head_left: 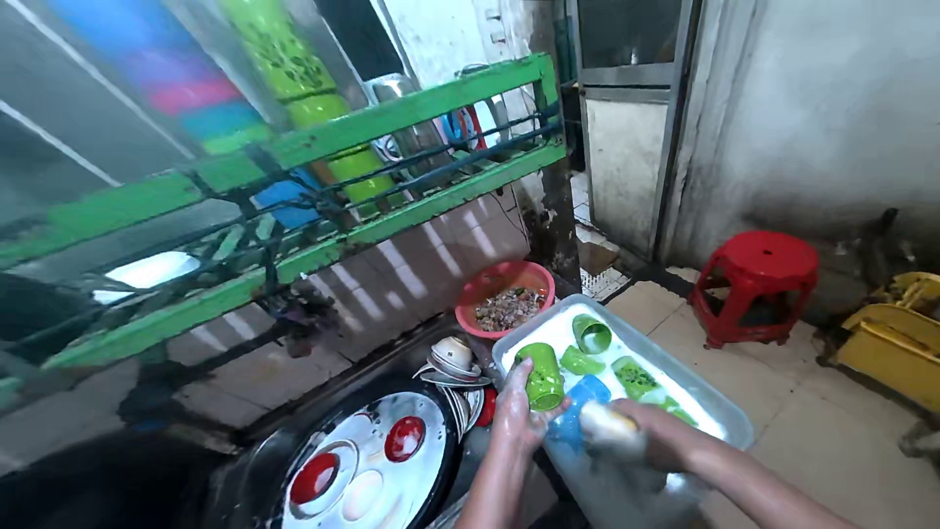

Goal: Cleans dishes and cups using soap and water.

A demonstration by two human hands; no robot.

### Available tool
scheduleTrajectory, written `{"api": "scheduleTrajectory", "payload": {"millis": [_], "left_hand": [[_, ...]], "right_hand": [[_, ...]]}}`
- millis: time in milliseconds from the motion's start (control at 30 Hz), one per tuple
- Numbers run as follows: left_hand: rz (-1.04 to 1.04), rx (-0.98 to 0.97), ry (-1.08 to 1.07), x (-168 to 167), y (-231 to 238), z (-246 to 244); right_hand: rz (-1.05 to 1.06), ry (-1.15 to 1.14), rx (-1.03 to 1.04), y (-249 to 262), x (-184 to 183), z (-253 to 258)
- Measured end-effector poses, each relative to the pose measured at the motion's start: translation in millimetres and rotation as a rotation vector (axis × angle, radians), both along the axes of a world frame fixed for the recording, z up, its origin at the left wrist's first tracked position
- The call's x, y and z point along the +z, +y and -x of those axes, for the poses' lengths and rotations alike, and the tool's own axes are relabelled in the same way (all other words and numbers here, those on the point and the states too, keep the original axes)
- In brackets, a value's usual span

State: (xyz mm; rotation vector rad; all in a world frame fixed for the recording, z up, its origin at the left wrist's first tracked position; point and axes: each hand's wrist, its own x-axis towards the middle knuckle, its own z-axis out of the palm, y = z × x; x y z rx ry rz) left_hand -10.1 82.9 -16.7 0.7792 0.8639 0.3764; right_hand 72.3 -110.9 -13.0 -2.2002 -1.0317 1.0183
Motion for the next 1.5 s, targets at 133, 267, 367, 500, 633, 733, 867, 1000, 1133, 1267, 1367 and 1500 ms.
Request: {"api": "scheduleTrajectory", "payload": {"millis": [133, 267, 367, 500, 633, 733, 867, 1000, 1133, 1267, 1367, 1500], "left_hand": [[-0.154, -0.074, 0.035, 7, -19, 7], [-0.321, -0.145, 0.050, 24, -57, 5], [-0.353, -0.340, 0.029, 20, -43, 16], [-0.488, -0.354, -0.095, 16, -2, 27], [-0.352, -0.128, -0.248, 19, 20, 24], [-0.326, -0.163, -0.125, 18, 23, 15], [-0.322, -0.413, 0.188, 21, 25, -1], [-0.377, -0.390, 0.041, 26, 28, -14], [-0.239, 0.004, -0.371, 19, 0, -36], [-0.342, -0.108, -0.130, 7, -17, -39], [-0.384, -0.074, -0.038, 2, -24, -41], [-0.240, -0.114, -0.154, -9, -20, -32]], "right_hand": [[-0.355, -0.085, -0.449, 9, 32, 10], [-0.471, -0.284, -0.375, 49, 28, 17], [-0.456, -0.091, -0.532, 56, 37, -5], [-0.685, 0.541, -0.774, 43, 41, -20], [-0.599, 0.536, -0.729, 45, 45, -10], [-0.249, -0.197, -0.365, 52, 51, 4], [-0.109, -0.630, 0.009, 55, 47, 25], [-0.355, 0.098, -0.386, 58, 41, 8], [-0.654, 0.372, -0.713, 75, 42, 21], [-0.038, -0.494, -0.197, 74, 22, 20], [0.023, -0.522, -0.129, 69, -4, 8], [-0.523, 0.345, -0.775, 74, 19, 14]]}}
